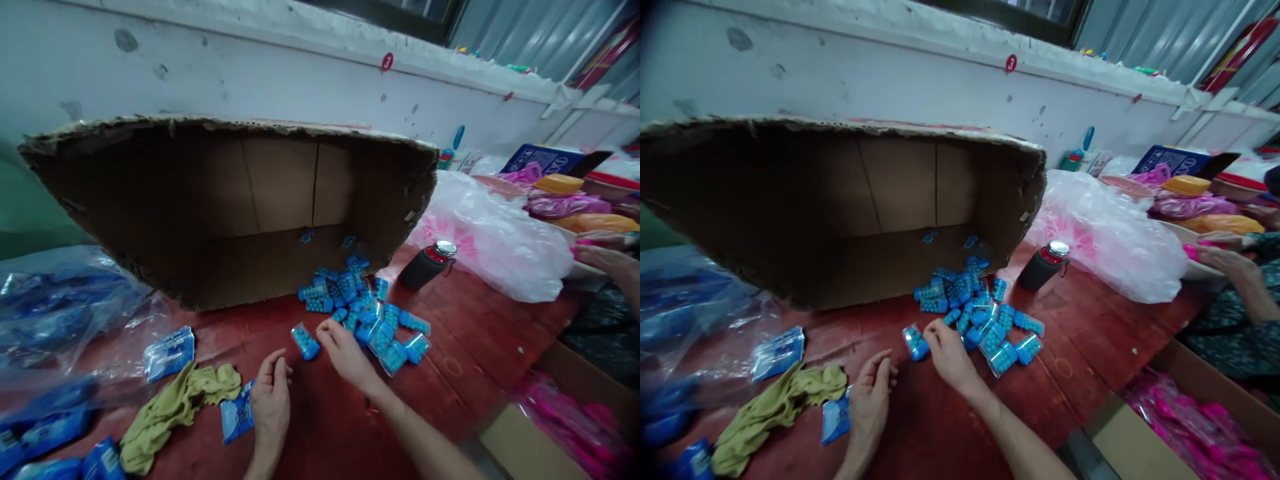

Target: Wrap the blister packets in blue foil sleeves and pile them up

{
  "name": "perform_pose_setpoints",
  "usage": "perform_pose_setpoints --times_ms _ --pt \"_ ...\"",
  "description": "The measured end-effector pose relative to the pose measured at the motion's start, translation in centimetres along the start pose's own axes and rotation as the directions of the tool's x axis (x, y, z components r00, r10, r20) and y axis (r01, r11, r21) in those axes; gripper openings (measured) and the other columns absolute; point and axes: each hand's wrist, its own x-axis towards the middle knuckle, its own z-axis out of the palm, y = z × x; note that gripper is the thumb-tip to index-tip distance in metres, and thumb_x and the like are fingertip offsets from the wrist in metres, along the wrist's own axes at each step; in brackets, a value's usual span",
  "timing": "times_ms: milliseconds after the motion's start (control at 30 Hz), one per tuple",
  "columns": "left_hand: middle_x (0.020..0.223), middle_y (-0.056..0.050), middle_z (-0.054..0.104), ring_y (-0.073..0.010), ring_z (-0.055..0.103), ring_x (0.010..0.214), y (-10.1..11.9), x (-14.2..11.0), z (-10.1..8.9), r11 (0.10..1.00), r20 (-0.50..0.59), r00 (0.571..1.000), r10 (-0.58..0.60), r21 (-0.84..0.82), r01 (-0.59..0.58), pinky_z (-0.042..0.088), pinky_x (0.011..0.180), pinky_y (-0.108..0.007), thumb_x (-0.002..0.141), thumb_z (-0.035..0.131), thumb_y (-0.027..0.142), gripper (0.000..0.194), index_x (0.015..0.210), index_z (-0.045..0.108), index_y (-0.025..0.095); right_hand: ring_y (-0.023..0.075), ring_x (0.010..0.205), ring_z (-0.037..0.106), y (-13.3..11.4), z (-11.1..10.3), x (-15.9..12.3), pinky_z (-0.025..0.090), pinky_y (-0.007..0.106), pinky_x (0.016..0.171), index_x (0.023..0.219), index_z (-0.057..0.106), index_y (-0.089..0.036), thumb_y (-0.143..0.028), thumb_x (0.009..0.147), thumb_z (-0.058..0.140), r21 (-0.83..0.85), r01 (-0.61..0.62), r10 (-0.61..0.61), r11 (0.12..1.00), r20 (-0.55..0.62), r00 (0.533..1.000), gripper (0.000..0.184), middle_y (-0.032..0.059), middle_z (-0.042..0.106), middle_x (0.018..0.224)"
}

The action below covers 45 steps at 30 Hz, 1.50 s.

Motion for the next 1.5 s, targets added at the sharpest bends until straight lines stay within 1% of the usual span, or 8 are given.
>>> perform_pose_setpoints --times_ms 167,267,400,567,833,1000,1267,1500 --pt "0.119 -0.012 0.053 -0.0266 0.043 0.114 1.3 2.7 -0.8 0.724 0.286 0.875 0.392 0.49 -0.485 0.035 0.092 -0.044 0.077 0.04 0.017 0.037 0.112 0.053 0.019 0.0232 0.082 0.062 1.8 1.6 -2.3 0.04 0.027 0.064 0.119 0.04 -0.019 -0.025 0.086 0.039 -0.578 0.01 -0.012 0.816 0.001 1.0 0.034 0.0095 0.066 0.089" --pt "0.135 -0.007 0.04 -0.0282 0.029 0.125 1.9 4.3 -0.1 0.554 0.574 0.751 0.326 0.528 -0.644 0.031 0.095 -0.047 0.072 0.042 0.007 0.052 0.12 0.048 0.025 0.0252 0.083 0.063 1.9 2.3 -2.4 0.041 0.029 0.064 0.125 0.036 -0.016 -0.022 0.084 0.042 -0.675 0.034 0.002 0.737 0.053 0.999 0.041 0.013 0.067 0.091" --pt "0.128 -0.008 0.045 -0.0249 0.039 0.116 1.9 4.6 0.4 0.492 0.685 0.661 0.307 0.48 -0.726 0.032 0.094 -0.043 0.071 0.047 0.01 0.049 0.117 0.049 0.026 0.0264 0.081 0.064 1.8 2.3 -2.1 0.041 0.029 0.063 0.118 0.043 -0.014 -0.019 0.085 0.041 -0.671 0.054 -0.026 0.739 0.051 0.998 0.034 0.0157 0.067 0.09" --pt "0.092 -0.007 0.06 -0.0199 0.053 0.087 1.8 2.3 -0.4 0.645 0.605 0.708 0.365 0.384 -0.661 0.041 0.079 -0.034 0.076 0.045 0.022 0.023 0.094 0.059 0.021 0.0198 0.085 0.062 1.3 0.5 -3.0 0.041 0.023 0.066 0.104 0.053 -0.022 -0.029 0.086 0.044 -0.56 0.192 -0.132 0.806 0.146 0.98 0.022 0.0047 0.067 0.09" --pt "0.067 0.001 0.055 -0.0133 0.049 0.061 2.3 -3.7 -2.3 0.976 0.444 0.883 0.15 0.078 -0.205 0.04 0.057 -0.024 0.078 0.044 0.038 0.023 0.083 0.057 0.02 0.0121 0.069 0.055 -0.1 -0.1 -4.6 0.038 0.019 0.063 0.083 0.058 -0.019 -0.025 0.084 0.043 -0.111 0.344 -0.296 0.933 0.311 0.903 0.016 -0.0016 0.061 0.075" --pt "0.063 0.003 0.048 -0.0106 0.043 0.055 0.6 -5.8 -2.5 1.0 0.355 0.935 0.006 -0.004 -0.005 0.037 0.049 -0.021 0.077 0.045 0.04 0.025 0.081 0.055 0.017 0.0115 0.065 0.052 0.3 2.2 -6.2 0.037 0.019 0.061 0.081 0.055 -0.019 -0.024 0.086 0.038 -0.088 0.258 -0.224 0.962 0.279 0.934 0.018 -0.0024 0.058 0.071" --pt "0.061 0.003 0.05 -0.0105 0.044 0.053 0.3 -7.2 -2.8 0.997 0.211 0.977 -0.019 -0.071 0.035 0.038 0.049 -0.021 0.077 0.046 0.039 0.023 0.08 0.054 0.017 0.0111 0.058 0.049 0.8 5.1 -7.3 0.035 0.02 0.055 0.071 0.05 -0.02 -0.026 0.088 0.031 -0.093 0.175 -0.163 0.98 0.126 0.979 0.026 -0.0032 0.053 0.062" --pt "0.059 0.005 0.049 -0.0067 0.042 0.041 -0.8 -6.6 -3.0 0.971 0.332 0.94 -0.078 -0.19 0.147 0.031 0.036 -0.018 0.075 0.047 0.042 0.025 0.08 0.05 0.017 0.0111 0.061 0.054 1.1 5.4 -6.4 0.037 0.018 0.054 0.075 0.049 -0.02 -0.03 0.09 0.026 -0.264 0.131 -0.107 0.956 0.101 0.989 0.03 -0.0013 0.058 0.068"
